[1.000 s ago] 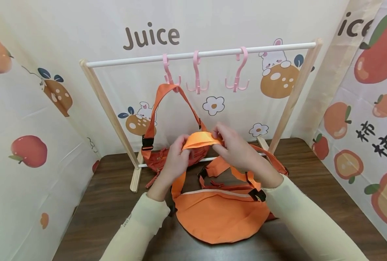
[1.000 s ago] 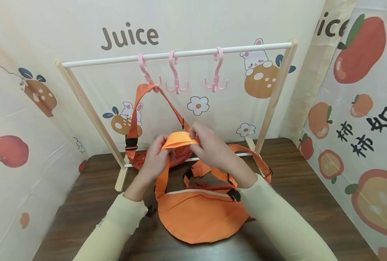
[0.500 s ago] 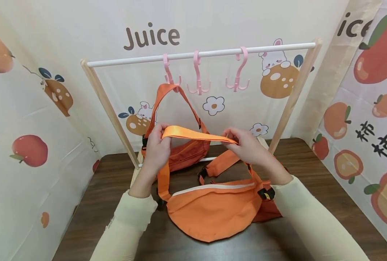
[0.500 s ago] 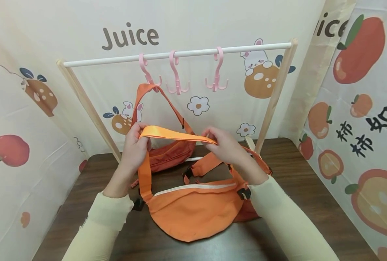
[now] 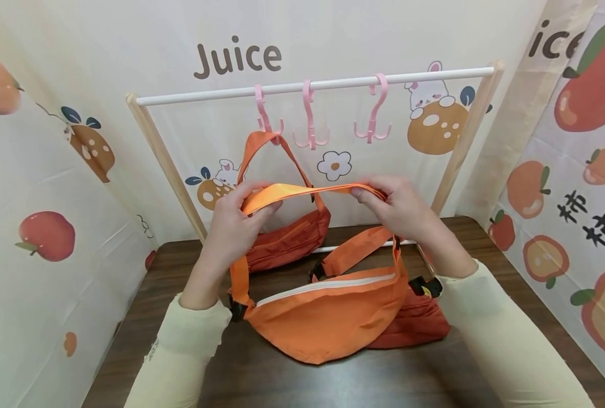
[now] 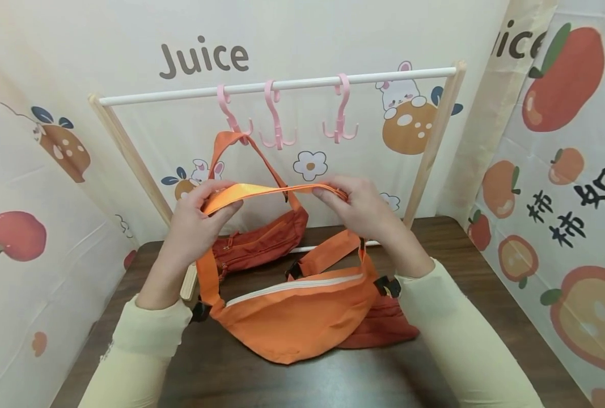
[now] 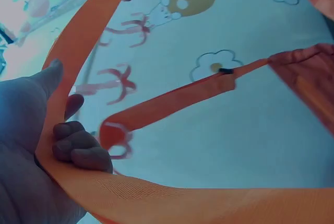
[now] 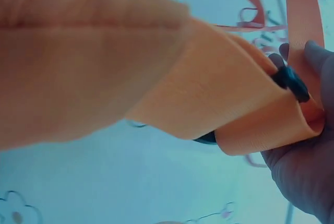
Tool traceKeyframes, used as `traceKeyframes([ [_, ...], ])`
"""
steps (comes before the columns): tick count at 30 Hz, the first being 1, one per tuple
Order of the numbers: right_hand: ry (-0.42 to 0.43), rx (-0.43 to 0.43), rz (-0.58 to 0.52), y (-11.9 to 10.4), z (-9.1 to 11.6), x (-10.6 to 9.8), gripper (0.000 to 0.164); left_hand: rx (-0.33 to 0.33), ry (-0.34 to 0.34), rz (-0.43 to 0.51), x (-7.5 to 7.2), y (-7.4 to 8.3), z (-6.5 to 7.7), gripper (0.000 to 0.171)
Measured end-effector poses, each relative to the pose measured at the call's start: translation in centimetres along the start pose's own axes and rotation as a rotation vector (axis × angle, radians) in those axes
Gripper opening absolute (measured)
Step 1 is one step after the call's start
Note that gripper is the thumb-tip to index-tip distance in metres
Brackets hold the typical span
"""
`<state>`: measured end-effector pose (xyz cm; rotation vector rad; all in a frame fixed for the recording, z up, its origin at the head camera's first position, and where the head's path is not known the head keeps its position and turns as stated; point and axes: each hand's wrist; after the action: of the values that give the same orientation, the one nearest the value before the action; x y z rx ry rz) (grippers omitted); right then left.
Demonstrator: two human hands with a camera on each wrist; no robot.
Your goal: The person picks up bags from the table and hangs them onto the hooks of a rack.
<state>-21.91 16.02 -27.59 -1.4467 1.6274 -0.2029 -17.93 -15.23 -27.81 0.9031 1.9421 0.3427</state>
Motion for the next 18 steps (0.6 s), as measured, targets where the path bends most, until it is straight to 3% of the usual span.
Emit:
traceKeyframes([
  [11, 0.119, -0.114, 0.117, -4.1, -3.9, -1.8, 0.023, 0.096, 0.164, -0.126, -3.0, 3.2, -1.9, 0.038],
  [18, 0.261, -0.065, 0.099, -3.6, -7.3, -1.3, 0.031, 0.118, 0.213, -0.207, -2.7, 3.9, -4.1, 0.042],
])
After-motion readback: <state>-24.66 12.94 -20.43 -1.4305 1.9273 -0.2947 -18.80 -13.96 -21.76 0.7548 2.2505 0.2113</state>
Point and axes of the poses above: each hand's wrist, its own z-axis away from the middle knuckle, its own x-axis out of the palm, y = z × x, and after that the axes turned 12 degrees about -z, right-handed
